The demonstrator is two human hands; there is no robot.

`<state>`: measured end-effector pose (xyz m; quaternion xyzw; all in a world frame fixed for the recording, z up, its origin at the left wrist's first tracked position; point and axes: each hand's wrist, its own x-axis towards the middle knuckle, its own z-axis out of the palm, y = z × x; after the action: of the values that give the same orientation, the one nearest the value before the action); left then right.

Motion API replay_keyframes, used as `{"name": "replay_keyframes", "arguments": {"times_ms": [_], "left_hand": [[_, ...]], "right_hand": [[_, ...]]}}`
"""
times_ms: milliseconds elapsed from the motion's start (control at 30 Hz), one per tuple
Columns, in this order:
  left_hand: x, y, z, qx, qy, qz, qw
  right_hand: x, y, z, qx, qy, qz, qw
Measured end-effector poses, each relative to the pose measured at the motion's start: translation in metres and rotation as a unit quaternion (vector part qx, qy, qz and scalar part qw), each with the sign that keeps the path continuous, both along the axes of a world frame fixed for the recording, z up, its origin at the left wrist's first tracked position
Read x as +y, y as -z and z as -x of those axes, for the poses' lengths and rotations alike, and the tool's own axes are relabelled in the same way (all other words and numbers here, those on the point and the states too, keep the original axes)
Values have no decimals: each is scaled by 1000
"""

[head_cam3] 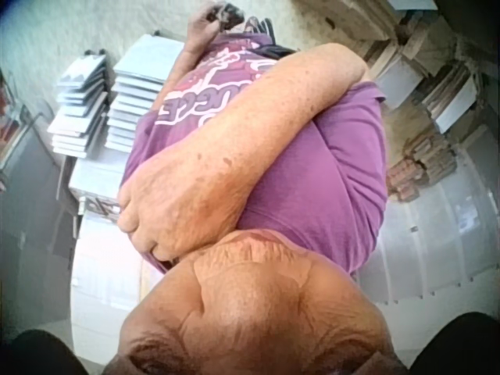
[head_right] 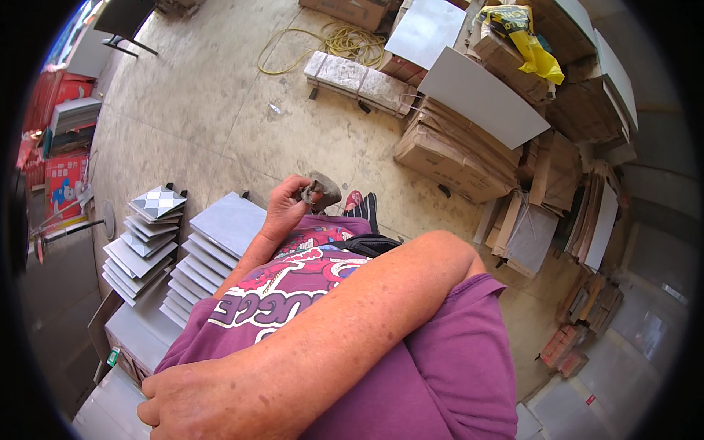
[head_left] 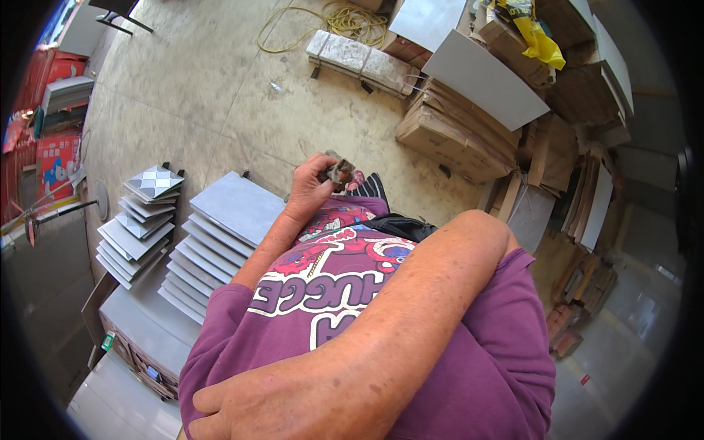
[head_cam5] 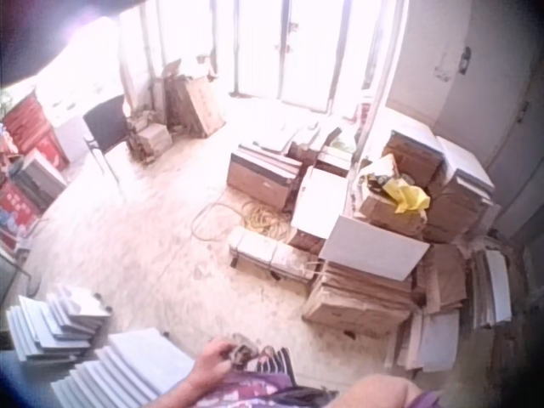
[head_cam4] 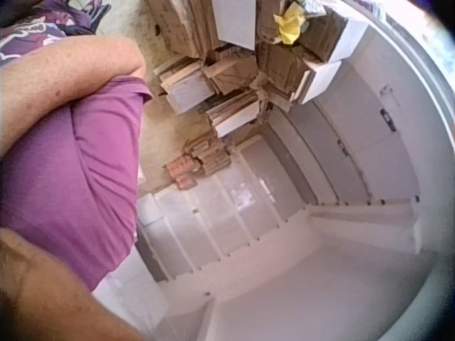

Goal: The person wipes individual tiles with a cloth by hand and organizes them into stacks on the floor and a pallet.

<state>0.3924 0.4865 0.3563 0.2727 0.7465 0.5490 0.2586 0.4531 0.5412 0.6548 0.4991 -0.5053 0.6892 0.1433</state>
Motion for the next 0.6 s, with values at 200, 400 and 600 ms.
{"name": "replay_keyframes", "arguments": {"times_ms": [200, 400, 600], "left_hand": [[-7, -7, 13, 26, -5, -4, 1000], [-10, -6, 17, 3, -29, -10, 1000], [-11, -8, 21, 20, -29, -9, 999]], "right_hand": [[-11, 0, 8, 13, 0, -5, 1000], [-13, -5, 15, 7, -12, -30, 999], [-15, -5, 18, -13, -43, -32, 998]]}}
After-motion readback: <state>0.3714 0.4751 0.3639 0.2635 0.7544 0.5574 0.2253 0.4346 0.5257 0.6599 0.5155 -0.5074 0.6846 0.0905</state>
